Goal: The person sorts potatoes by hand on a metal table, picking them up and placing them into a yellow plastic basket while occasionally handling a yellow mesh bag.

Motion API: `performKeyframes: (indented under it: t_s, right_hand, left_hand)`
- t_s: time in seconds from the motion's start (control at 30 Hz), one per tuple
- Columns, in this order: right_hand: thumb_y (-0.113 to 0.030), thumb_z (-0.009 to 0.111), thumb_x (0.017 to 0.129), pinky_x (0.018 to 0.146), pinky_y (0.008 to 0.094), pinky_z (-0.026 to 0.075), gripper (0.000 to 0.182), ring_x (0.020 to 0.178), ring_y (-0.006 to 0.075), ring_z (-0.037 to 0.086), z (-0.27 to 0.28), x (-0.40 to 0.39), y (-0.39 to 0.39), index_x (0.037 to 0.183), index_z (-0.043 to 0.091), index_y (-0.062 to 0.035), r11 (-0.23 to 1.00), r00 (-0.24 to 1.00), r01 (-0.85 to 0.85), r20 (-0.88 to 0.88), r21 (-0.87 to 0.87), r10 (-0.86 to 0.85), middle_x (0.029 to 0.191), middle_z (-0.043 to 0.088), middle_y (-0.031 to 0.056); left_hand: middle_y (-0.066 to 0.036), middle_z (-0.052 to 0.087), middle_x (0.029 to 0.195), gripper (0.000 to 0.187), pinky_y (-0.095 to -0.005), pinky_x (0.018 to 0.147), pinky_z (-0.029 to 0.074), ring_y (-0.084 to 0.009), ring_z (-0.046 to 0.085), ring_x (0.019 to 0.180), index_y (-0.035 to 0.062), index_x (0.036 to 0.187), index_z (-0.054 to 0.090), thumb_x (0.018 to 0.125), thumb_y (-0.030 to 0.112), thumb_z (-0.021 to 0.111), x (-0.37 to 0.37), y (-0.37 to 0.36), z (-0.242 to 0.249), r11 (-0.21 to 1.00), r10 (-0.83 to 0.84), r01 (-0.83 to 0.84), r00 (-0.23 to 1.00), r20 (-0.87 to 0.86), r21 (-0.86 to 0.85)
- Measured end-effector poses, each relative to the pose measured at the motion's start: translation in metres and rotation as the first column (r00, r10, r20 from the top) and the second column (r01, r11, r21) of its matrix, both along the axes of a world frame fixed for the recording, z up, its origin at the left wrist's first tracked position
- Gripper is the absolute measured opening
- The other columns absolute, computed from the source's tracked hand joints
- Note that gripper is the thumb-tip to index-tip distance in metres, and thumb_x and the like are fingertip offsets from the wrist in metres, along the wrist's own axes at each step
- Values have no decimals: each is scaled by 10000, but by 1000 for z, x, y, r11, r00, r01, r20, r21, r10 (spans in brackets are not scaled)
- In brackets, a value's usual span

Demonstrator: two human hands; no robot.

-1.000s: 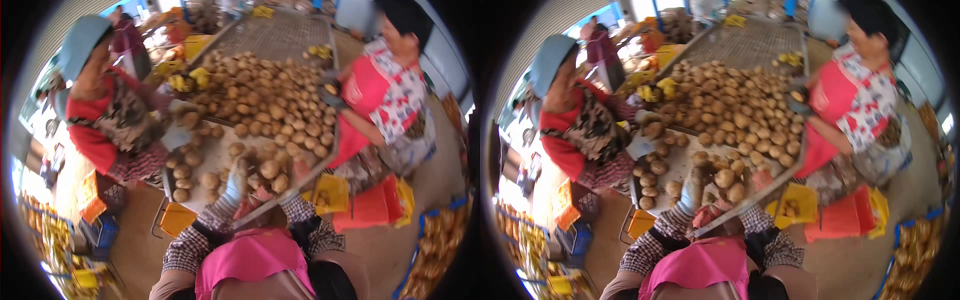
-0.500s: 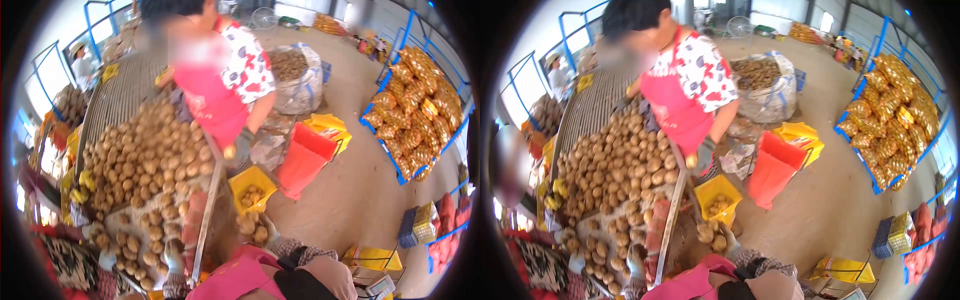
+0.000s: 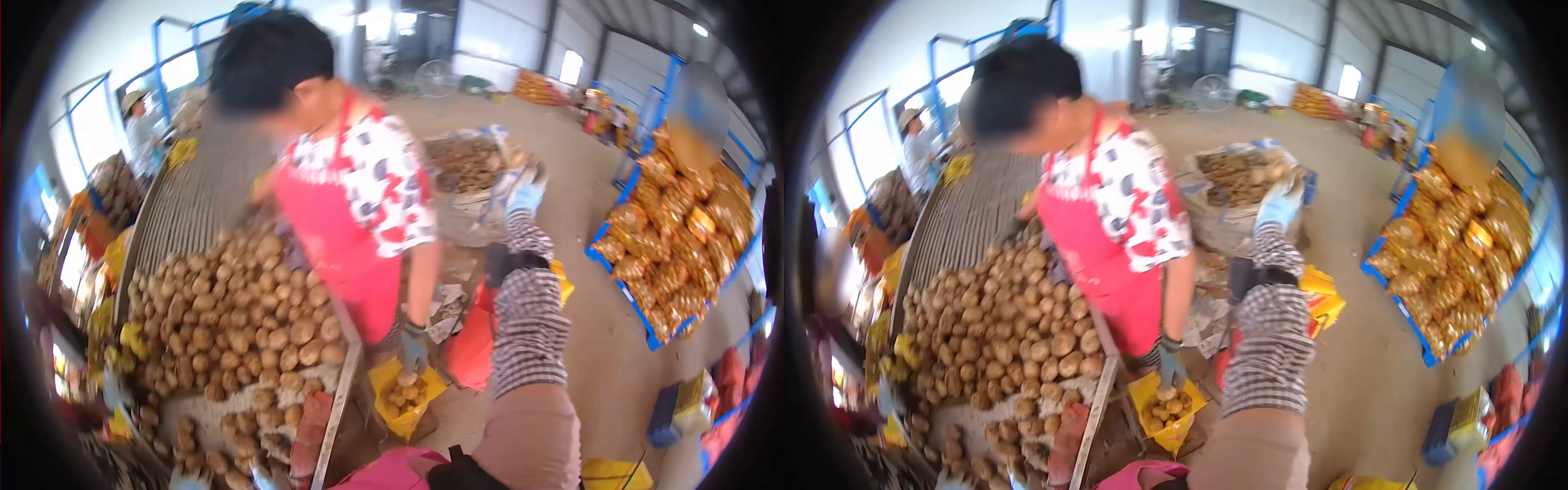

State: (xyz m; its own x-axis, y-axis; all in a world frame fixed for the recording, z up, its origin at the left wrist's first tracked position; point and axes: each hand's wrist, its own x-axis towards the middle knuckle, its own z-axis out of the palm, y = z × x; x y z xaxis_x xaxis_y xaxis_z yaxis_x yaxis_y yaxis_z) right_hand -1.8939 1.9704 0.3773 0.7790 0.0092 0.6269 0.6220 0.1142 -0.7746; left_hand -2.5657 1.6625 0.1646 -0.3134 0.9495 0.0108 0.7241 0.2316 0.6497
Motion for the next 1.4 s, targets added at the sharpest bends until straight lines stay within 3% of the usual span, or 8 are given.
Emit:
performKeyframes:
  t_s: [0.17, 0.2, 0.23, 0.33, 0.73, 1.13, 1.27, 1.4]
  right_hand:
    - [-123, 569, 839, 874, 424, 440, 240, 962, 291, 563, -42, -250, -80, 1042, 587, 4, 847, 487, -431, 710, -310, 508, 1018, 599, 175]
    - [-164, 614, 807, 867, 432, 437, 239, 963, 290, 561, -77, -302, -90, 1004, 618, -29, 417, 431, -785, 80, -458, 899, 1033, 592, 143]
    - [-183, 663, 780, 858, 413, 451, 254, 965, 263, 564, -98, -339, -112, 1006, 637, -69, 605, 172, -532, 624, -592, 762, 1044, 595, 103]
    - [-151, 700, 741, 885, 448, 456, 280, 1019, 329, 568, -178, -446, -138, 1018, 667, -121, -43, -102, -654, 32, -755, 994, 1091, 603, 96]
    - [-554, 771, 622, 1138, 563, 103, 1029, 1413, 355, 204, -199, -648, -207, 1473, 263, -281, -299, -114, 400, -371, -866, 922, 1560, 39, 185]
    - [-354, 684, 786, 1066, 406, 340, 601, 1331, 327, 346, -230, -684, -334, 1339, 502, -204, -680, -793, 166, -507, -714, 339, 1487, 316, 115]
    - [-228, 621, 780, 807, 421, 504, 206, 920, 334, 614, -219, -654, -223, 944, 652, -106, -212, -403, -358, -54, -909, 914, 993, 638, 157]
    - [-355, 684, 753, 952, 419, 401, 588, 1229, 332, 411, -220, -601, -113, 1243, 485, -99, 244, 108, 67, 250, -967, 962, 1273, 484, 129]
  left_hand:
    - [-324, 407, 1335, 623, -493, 1012, 370, -481, 424, 1207, -24, 1297, 455, 806, 303, 653, -18, -39, -26, 995, 98, -97, 972, -211, 18]
    - [-317, 369, 1371, 715, -506, 1025, 353, -482, 396, 1233, -3, 1341, 410, 779, 348, 678, -23, -47, -24, 994, 88, -99, 973, -215, -40]
    - [-308, 344, 1393, 755, -509, 1037, 336, -475, 371, 1255, 8, 1358, 390, 765, 366, 689, -25, -60, -18, 984, 120, -146, 969, -216, -107]
    - [-275, 311, 1428, 802, -517, 1069, 282, -447, 307, 1314, 37, 1367, 382, 734, 402, 715, -41, -86, -29, 953, 158, -221, 946, -283, -207]
    - [-259, 356, 1389, 736, -430, 1063, 348, -413, 376, 1280, 41, 1336, 412, 709, 232, 748, -58, -200, -63, 883, 469, -467, 882, 39, -45]
    - [-221, 480, 1244, 459, -408, 994, 392, -367, 471, 1160, -7, 1228, 491, 837, 175, 648, -109, -238, -78, 608, 761, -755, 642, 92, 245]
    - [-215, 491, 1232, 453, -415, 993, 392, -361, 480, 1151, -13, 1221, 502, 832, 168, 648, -103, -227, -74, 631, 741, -741, 664, 105, 232]
    - [-213, 512, 1207, 472, -418, 982, 403, -370, 492, 1134, -10, 1223, 507, 799, 136, 657, -89, -213, -61, 693, 682, -671, 729, 65, 264]
